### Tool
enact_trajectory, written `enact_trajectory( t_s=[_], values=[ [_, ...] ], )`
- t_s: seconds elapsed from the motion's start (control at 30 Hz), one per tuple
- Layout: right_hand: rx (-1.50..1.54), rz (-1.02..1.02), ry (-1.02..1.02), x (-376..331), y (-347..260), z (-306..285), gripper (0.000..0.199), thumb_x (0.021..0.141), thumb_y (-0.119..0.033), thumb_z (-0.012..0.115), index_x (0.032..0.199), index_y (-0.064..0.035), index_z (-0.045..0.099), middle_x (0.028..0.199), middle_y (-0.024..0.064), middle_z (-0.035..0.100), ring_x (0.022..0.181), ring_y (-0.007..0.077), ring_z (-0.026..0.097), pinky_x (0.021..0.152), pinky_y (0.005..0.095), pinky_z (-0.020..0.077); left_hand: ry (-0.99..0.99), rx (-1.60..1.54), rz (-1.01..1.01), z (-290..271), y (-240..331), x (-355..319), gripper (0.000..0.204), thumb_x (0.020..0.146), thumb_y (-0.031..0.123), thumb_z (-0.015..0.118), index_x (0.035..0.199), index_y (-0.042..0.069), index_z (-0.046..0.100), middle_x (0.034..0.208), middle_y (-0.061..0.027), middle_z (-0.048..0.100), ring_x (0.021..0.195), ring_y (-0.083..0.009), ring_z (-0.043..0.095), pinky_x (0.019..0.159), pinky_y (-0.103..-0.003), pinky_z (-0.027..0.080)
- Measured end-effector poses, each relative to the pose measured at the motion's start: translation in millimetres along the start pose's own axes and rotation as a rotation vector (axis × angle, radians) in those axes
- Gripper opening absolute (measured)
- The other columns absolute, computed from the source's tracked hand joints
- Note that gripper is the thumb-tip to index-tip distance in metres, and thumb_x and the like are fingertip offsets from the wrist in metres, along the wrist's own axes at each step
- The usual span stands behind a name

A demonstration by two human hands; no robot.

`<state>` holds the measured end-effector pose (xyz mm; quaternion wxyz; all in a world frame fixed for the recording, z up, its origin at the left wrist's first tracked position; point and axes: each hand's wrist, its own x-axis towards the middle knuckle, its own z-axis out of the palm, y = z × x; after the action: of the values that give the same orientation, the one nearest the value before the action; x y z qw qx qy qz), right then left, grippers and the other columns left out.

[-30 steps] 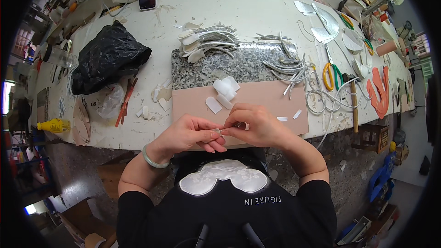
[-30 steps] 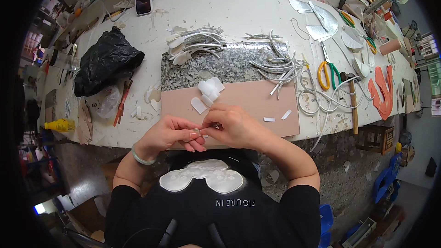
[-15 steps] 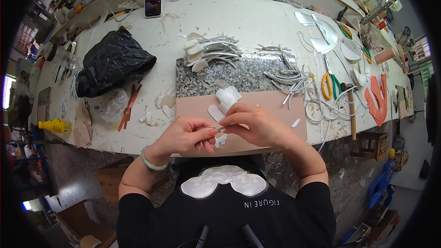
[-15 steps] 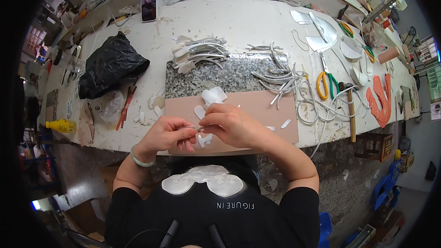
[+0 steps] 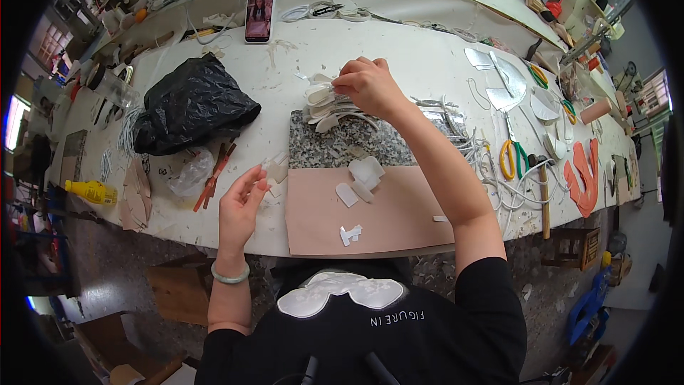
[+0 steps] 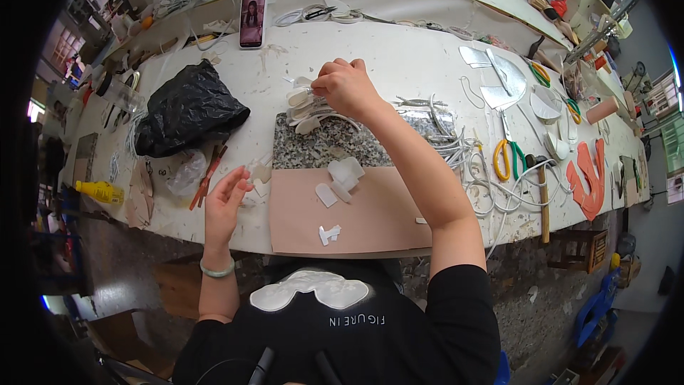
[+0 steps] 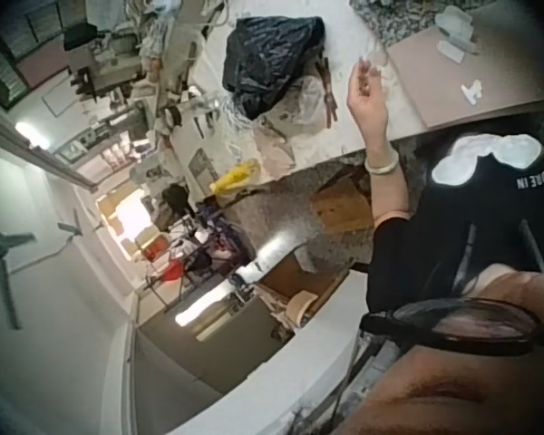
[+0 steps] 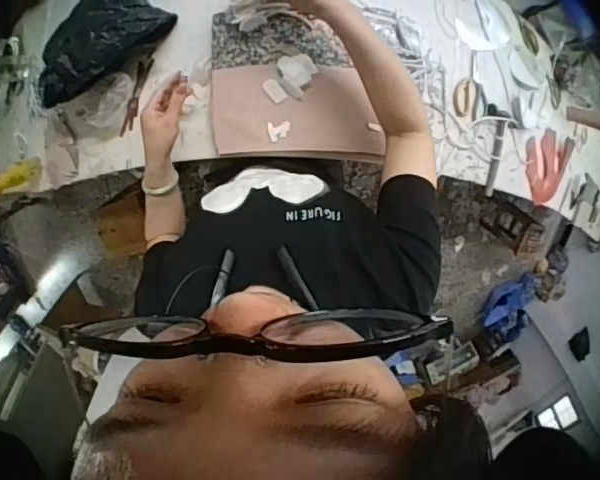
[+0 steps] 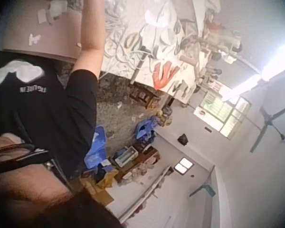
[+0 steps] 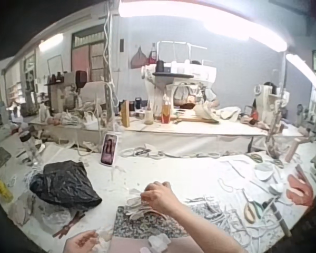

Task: The person sits at a cluttered workbench and repeatedly picks up small white foam pieces and silver wire-like components. They insert the wire into the foam pieces by hand, creating small assembled units. The person handles the items one at a time, placing the finished units on a pink cutting mat.

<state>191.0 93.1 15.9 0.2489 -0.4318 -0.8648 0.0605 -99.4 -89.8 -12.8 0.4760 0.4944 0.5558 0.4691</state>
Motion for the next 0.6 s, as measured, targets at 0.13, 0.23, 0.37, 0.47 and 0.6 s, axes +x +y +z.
enact_trajectory(
  t_s=[0.13, 0.23, 0.37, 0.47, 0.6],
  values=[
    [0.091, 0.043, 0.119, -14, 4, -3, 0.016, 0.085, -0.027, 0.069, 0.097, -0.0173, 0.074, 0.106, -0.0011, 0.066, 0.108, 0.0172, 0.056, 0.093, 0.0393, 0.0346, 0.139, 0.342, -0.03, -5, -2, 2, 0.032, 0.091, 0.018, 0.066, 0.117, 0.0, 0.064, 0.118, -0.0106, 0.062, 0.087, -0.0109, 0.058, 0.071, -0.023, 0.048],
    [0.096, 0.099, 0.204, -34, 3, -40, 0.019, 0.084, -0.026, 0.071, 0.097, -0.0123, 0.074, 0.101, 0.0046, 0.068, 0.098, 0.0216, 0.061, 0.088, 0.0368, 0.0411, 0.139, 0.594, 0.087, -6, -10, 10, 0.028, 0.089, 0.018, 0.067, 0.112, 0.002, 0.067, 0.115, -0.0114, 0.063, 0.094, -0.0169, 0.056, 0.074, -0.026, 0.047],
    [0.03, 0.45, 0.229, -79, 56, -87, 0.021, 0.083, -0.024, 0.072, 0.095, -0.0073, 0.073, 0.09, 0.0125, 0.069, 0.079, 0.0259, 0.066, 0.07, 0.0336, 0.0509, 0.067, 0.878, 0.363, -9, -31, 28, 0.034, 0.086, 0.016, 0.068, 0.117, 0.002, 0.064, 0.114, -0.013, 0.06, 0.111, -0.0287, 0.046, 0.096, -0.037, 0.038],
    [-0.13, 0.807, -0.077, -110, 88, -100, 0.03, 0.08, -0.035, 0.072, 0.095, -0.0093, 0.073, 0.093, 0.0121, 0.07, 0.087, 0.0287, 0.066, 0.079, 0.0381, 0.0511, 0.033, 0.883, 0.35, -1, -30, 33, 0.04, 0.085, 0.017, 0.069, 0.119, -0.002, 0.061, 0.113, -0.0143, 0.058, 0.11, -0.0303, 0.044, 0.098, -0.039, 0.037],
    [-0.137, 0.874, -0.189, -127, 91, -78, 0.043, 0.074, -0.033, 0.076, 0.107, -0.0061, 0.069, 0.097, 0.0142, 0.07, 0.089, 0.0296, 0.067, 0.078, 0.0382, 0.052, 0.017, 0.851, 0.349, -3, -31, 35, 0.038, 0.084, 0.015, 0.069, 0.115, -0.004, 0.062, 0.107, -0.0153, 0.059, 0.102, -0.0307, 0.05, 0.092, -0.037, 0.041]
  ],
)
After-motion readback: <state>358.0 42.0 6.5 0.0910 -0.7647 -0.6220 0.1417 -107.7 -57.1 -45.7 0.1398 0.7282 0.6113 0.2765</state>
